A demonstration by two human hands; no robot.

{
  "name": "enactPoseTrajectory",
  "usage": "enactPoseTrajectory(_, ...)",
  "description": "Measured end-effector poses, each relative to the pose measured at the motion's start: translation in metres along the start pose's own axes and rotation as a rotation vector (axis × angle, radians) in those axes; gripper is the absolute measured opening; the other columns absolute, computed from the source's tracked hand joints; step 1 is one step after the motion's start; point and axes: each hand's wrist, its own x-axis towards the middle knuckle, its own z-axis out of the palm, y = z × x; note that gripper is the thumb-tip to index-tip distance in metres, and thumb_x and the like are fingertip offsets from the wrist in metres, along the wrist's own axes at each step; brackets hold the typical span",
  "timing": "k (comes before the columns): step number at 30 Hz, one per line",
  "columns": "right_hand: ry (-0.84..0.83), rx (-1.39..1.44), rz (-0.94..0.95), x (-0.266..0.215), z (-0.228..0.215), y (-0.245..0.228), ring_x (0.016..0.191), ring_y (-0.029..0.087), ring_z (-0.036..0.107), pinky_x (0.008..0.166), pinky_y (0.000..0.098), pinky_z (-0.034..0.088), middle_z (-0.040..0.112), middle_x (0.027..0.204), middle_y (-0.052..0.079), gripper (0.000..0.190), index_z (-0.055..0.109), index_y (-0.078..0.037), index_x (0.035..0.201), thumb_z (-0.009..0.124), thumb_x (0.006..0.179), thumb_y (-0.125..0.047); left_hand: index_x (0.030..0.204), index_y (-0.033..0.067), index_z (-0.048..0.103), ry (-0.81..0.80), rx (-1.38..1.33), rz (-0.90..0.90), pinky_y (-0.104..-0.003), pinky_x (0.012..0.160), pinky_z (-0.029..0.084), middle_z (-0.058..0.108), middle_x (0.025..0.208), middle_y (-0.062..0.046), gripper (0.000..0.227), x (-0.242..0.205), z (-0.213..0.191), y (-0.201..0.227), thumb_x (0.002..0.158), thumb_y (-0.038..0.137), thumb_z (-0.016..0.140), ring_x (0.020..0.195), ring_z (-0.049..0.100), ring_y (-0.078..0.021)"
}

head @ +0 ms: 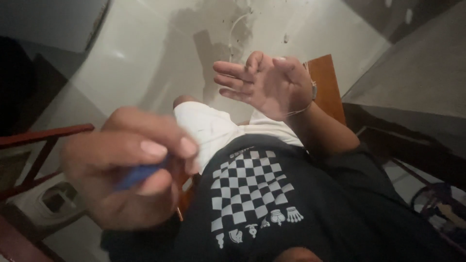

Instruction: Assembling a fishing rig by cutting line and manipulating components with a tool.

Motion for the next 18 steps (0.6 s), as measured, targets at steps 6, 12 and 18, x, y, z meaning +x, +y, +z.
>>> enactPoseTrajectory(6,-0.016,-0.104,0.062,-0.002,-0.003,-0.003,0.134,0.031,0.031,0.115,0.0431,0.026,0.028,0.141,0.02,0.015,0.049,-0.006,0.102,0.045,0.093,-0.017,0.098,0.0001,0.05,-0.072,0.917,-0.537,-0.015,0.045,0.045,0.054,0.103,-0.013,0.035,-0.019,-0.005,0.024,0.069,0.008,0.067,0.055,0.05,-0.0095)
enactPoseTrajectory(12,-0.078,-0.087,0.116,-0.003,-0.014,-0.006,0.132,0.028,0.036,0.115,0.0401,0.028,0.033,0.141,0.018,0.019,0.051,-0.004,0.103,0.041,0.091,-0.013,0.104,0.0111,0.058,-0.354,1.166,-0.985,-0.037,0.057,0.045,0.065,0.083,-0.006,0.03,-0.045,-0.026,0.012,0.078,0.027,0.057,0.069,0.06,-0.0245)
enactPoseTrajectory(18,-0.054,-0.155,0.102,-0.005,-0.016,-0.007,0.129,0.029,0.04,0.112,0.0412,0.033,0.034,0.139,0.021,0.017,0.052,-0.004,0.102,0.04,0.092,-0.012,0.084,0.0126,0.059,-0.565,0.708,-0.622,-0.03,0.061,0.044,0.06,0.071,-0.001,0.009,-0.049,-0.027,0.015,0.081,0.015,0.052,0.066,0.058,-0.0186)
